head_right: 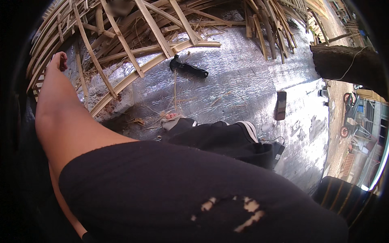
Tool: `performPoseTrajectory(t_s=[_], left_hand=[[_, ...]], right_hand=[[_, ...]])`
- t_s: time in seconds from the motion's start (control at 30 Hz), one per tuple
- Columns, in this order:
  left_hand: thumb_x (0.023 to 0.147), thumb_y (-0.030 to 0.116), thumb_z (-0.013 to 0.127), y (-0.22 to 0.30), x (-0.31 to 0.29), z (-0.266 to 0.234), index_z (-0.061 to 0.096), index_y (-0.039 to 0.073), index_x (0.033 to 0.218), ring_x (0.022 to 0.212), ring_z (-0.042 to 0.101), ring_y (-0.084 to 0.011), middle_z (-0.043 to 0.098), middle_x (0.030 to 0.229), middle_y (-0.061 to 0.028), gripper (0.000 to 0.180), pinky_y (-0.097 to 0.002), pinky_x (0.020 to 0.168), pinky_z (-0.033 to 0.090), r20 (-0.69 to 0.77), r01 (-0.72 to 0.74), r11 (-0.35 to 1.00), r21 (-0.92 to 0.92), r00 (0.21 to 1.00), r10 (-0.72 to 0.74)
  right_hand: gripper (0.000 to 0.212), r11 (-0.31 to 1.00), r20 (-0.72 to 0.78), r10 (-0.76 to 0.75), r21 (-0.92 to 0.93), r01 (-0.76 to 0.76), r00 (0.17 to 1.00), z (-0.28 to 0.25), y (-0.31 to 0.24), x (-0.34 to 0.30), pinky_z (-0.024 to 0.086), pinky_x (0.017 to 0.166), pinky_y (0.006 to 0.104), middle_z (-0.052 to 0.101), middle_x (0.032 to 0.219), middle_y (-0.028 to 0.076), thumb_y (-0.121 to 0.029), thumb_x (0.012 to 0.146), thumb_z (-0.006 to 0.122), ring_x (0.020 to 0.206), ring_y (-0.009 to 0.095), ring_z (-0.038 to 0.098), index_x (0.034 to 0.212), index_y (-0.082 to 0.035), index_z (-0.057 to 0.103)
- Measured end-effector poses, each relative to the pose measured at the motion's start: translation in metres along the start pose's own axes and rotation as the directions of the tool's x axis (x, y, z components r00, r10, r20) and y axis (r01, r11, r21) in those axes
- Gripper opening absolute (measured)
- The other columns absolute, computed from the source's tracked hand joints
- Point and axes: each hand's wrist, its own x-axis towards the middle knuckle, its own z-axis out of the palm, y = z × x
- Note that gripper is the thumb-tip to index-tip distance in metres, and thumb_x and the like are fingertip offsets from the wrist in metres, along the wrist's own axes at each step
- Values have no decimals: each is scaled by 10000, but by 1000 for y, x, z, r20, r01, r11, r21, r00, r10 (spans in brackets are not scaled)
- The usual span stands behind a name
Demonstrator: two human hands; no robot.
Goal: The person constructs a bamboo lattice structure by hammering thin strips of bamboo into place onto a larger frame.
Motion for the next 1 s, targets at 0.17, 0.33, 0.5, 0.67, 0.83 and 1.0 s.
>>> performPoseTrajectory(t_s=[0.17, 0.33, 0.5, 0.67, 0.83, 1.0], left_hand=[[877, 362, 709, -13, -7, 4, 743, 100, 1119, 1039, 679, -368, 723, 1083, -194, 358, -449, 927, 522, 3, -10, 999, -49, 1000, 10], [884, 364, 702, -8, 28, 24, 748, 107, 1105, 1037, 681, -366, 726, 1081, -184, 342, -451, 927, 522, -17, -164, 978, -128, 987, 163], [900, 393, 688, -12, 8, 28, 757, 129, 1089, 1023, 689, -353, 733, 1066, -163, 332, -449, 920, 525, 40, -5, 1000, -25, 999, 6], [890, 496, 663, -5, 21, 31, 736, 48, 1062, 928, 707, -375, 730, 1002, -205, 485, -471, 864, 543, -46, 73, 997, 12, 996, -72], [820, 833, 513, -11, 58, 49, 721, -32, 825, 827, 703, -397, 709, 822, -235, 889, -483, 751, 547, -221, 137, 989, -55, 964, -146], [821, 834, 510, -39, 80, 57, 712, -58, 825, 850, 700, -403, 704, 853, -256, 914, -484, 762, 539, -161, 140, 981, -135, 974, -161]], right_hand=[[268, 999, 2, -37, 9, 37, 999, 9, -26, 6, 572, 729, 384, 740, 1119, 12, -299, 865, 698, 976, 181, 717, 1109, -198, 745], [254, 998, 71, -8, -56, 12, 997, 47, -12, 16, 571, 717, 383, 744, 1102, 33, -295, 851, 701, 956, 184, 721, 1076, -191, 752], [184, 979, -94, -192, -92, 184, 977, 45, -37, -11, 581, 706, 390, 755, 1035, 68, -258, 849, 686, 935, 209, 734, 987, -167, 766], [261, 886, -299, -434, -311, 343, 850, 61, 17, -38, 543, 819, 401, 710, 1038, 75, -257, 887, 633, 1041, 246, 660, 1091, -103, 684], [424, 865, -593, -495, -406, 294, 635, 80, 92, -87, 419, 938, 448, 533, 1170, 102, -398, 896, 635, 1159, 241, 480, 1157, -71, 567], [393, 893, -603, -431, -389, 224, 671, 97, 141, -117, 406, 971, 531, 504, 1235, 157, -289, 913, 582, 1199, 313, 468, 1233, -65, 539]])
